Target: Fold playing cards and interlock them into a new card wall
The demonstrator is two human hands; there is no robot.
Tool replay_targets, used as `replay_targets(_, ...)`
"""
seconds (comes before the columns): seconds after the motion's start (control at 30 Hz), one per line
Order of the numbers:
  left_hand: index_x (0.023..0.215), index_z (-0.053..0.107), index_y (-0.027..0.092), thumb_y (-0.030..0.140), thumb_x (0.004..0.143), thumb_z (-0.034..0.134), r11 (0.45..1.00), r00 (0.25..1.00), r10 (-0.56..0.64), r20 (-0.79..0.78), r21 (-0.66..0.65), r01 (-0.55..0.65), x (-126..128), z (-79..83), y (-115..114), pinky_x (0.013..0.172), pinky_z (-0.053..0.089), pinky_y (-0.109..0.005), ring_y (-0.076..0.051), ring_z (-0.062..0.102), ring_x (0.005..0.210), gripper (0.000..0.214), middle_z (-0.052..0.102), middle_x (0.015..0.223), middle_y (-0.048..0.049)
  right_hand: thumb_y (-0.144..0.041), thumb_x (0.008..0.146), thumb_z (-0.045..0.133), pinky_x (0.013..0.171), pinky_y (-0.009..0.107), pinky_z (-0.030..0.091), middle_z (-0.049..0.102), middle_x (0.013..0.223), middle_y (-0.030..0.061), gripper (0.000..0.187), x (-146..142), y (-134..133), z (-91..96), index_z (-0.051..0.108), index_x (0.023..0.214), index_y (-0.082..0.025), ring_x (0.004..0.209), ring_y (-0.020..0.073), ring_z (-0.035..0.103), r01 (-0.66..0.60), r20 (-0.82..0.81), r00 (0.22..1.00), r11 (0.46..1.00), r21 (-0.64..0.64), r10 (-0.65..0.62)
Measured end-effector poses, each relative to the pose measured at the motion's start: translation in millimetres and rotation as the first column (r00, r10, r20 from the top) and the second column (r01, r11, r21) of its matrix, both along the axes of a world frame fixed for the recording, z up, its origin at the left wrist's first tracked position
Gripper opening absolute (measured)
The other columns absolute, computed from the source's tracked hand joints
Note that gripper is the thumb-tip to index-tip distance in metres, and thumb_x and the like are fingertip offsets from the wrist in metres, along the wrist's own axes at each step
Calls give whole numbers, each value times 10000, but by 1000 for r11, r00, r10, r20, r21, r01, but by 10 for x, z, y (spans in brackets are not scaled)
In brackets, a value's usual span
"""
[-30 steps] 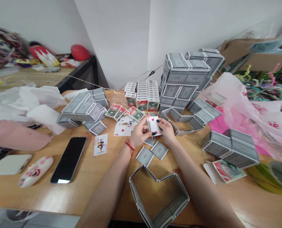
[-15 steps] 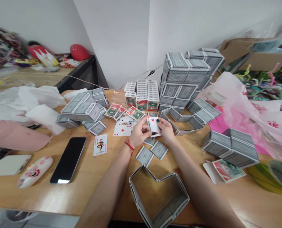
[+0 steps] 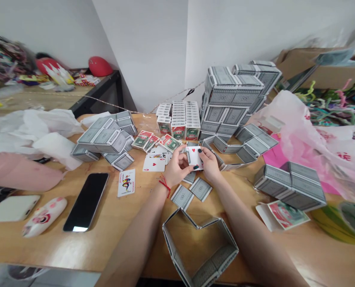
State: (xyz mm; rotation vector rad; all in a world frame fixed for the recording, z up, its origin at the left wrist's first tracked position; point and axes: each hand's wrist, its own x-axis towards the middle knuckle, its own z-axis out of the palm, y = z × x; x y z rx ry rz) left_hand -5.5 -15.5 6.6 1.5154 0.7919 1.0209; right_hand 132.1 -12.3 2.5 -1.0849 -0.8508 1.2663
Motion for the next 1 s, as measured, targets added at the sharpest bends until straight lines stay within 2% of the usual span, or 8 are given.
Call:
replay_targets(0.13,1209,258,204,239,621,695,999,998,-19,-52,25,20,6,12,-16,513,414,-195,-100,545,592,734,547,780,2,-432,663,595,451,207,350,549,646,-25,292,8,-4,5,566,836,-198,504,96,440,19,-11,1000,1000,-10,-19)
replay_targets(0.33,1166,261,198,232,615,696,1000,998,2,-62,28,0,19,12,-24,527,428,-209,-105,551,598,703,542,766,10,-398,658,610,441,207,345,555,647,-38,266,19,-1,13,576,838,-205,479,83,435,18,-78,997,999,-28,-20)
replay_targets(0.53,1187,231,206,214,613,699,1000,999,12,-49,5,-12,18,12,-18,530,434,-215,-103,551,600,741,538,797,2,-402,665,580,521,234,404,588,721,-16,269,20,12,2,574,852,-209,565,116,495,32,-43,999,999,-11,-32)
replay_targets(1.0,1167,233,212,195,610,696,1000,999,7,-37,-5,-7,15,-24,-5,536,438,-217,-103,554,606,724,539,803,6,-401,664,572,458,215,372,570,686,-20,287,26,8,0,569,873,-205,509,102,462,20,-35,999,999,-32,-21)
